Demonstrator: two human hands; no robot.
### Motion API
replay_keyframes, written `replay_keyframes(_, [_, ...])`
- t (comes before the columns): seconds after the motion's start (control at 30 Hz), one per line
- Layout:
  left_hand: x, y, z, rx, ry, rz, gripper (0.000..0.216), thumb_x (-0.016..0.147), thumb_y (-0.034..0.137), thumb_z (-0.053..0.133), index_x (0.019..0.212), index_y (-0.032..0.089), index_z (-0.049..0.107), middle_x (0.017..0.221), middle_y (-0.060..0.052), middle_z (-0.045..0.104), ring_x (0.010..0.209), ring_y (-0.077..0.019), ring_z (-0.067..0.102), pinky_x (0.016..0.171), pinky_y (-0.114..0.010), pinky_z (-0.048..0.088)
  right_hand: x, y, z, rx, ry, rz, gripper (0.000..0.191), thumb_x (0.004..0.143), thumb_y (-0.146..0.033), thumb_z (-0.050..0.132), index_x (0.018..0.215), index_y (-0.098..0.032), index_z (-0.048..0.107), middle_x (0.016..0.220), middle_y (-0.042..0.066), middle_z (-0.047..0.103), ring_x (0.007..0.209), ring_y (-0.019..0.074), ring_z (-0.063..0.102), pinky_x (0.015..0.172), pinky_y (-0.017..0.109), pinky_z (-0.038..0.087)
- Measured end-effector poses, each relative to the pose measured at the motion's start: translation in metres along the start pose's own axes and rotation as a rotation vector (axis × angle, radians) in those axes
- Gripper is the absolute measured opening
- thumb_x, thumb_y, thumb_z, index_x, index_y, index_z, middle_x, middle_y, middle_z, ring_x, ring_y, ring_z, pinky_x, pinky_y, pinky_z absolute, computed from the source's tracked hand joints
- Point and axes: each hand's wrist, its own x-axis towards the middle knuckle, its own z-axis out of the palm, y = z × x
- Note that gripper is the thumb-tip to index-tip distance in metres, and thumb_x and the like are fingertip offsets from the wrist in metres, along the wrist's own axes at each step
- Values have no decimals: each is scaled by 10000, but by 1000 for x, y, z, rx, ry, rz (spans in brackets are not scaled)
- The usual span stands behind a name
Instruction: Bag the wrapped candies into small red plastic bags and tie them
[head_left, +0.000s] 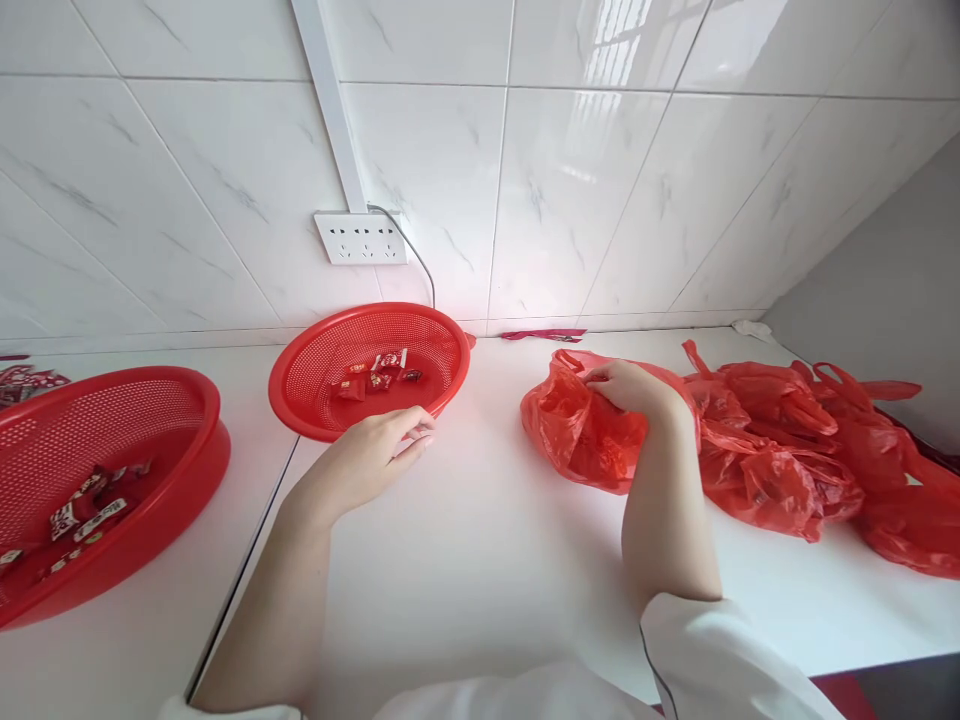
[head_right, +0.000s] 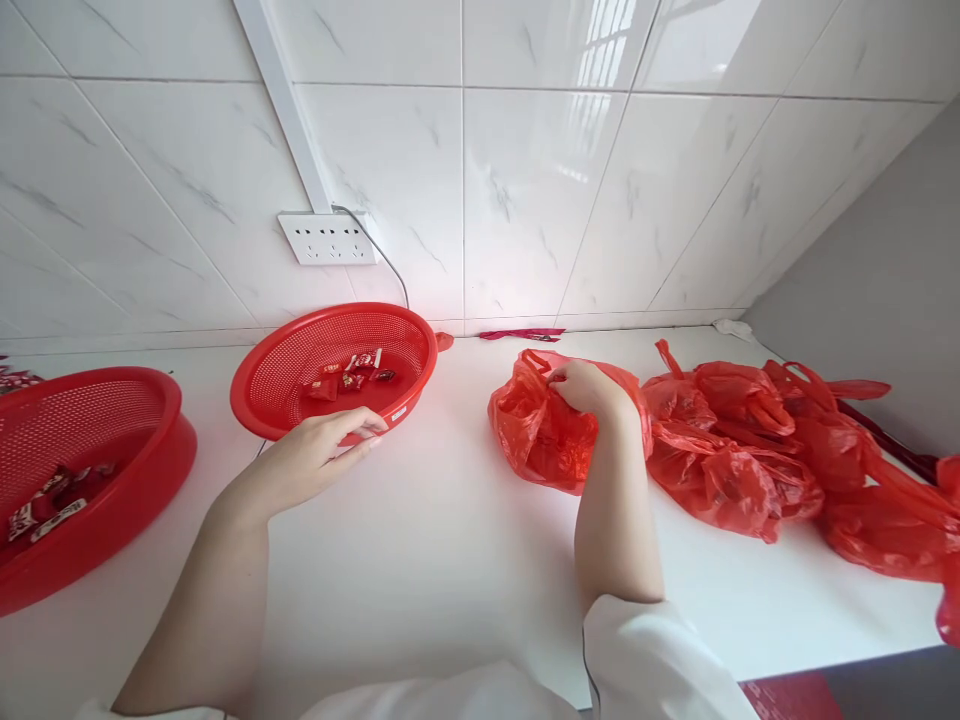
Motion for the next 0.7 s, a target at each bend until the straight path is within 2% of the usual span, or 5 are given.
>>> replay_keyframes(0.17, [1,1,2,-14,-12,-6,236,927,435,421,980,298,605,1051,26,677,1002,-206,635,712,-279,466,8,6,-3,647,441,-103,322,863,-288,442,1035,-180,691,903,81,698,805,226,685,695,376,577])
replay_keyframes(0.3, [1,1,3,-14,-16,0,253,928,443,413,1001,298,606,1063,11,676,1014,-220,633,728,-294,476,7,0,-10,876,491,-246,300,854,-326,520,1061,-172,672,1017,96,671,831,213,669,716,381,589])
replay_keyframes(0.47, [2,3,6,-60,30,-30,278,918,486,431,1032,301,604,1113,4,668,1053,-231,622,810,-330,494,-15,-21,-19,1053,756,-635,256,894,-347,444,1110,-288,568,1205,55,574,913,185,630,736,345,566])
replay_keyframes(0.53, [3,3,7,-160,137,-59,334,912,507,440,1123,286,575,1186,-28,644,1112,-239,596,910,-369,479,-27,-33,-16,968,705,-655,299,894,-355,417,1169,-301,522,1226,69,549,961,207,625,733,358,560])
replay_keyframes(0.7, [2,1,6,-525,303,-33,660,870,511,528,1446,281,301,1455,-130,428,1285,-296,468,992,-472,443,-56,-66,9,863,329,-621,318,906,-433,411,1187,-328,516,1076,64,605,848,206,639,692,356,544])
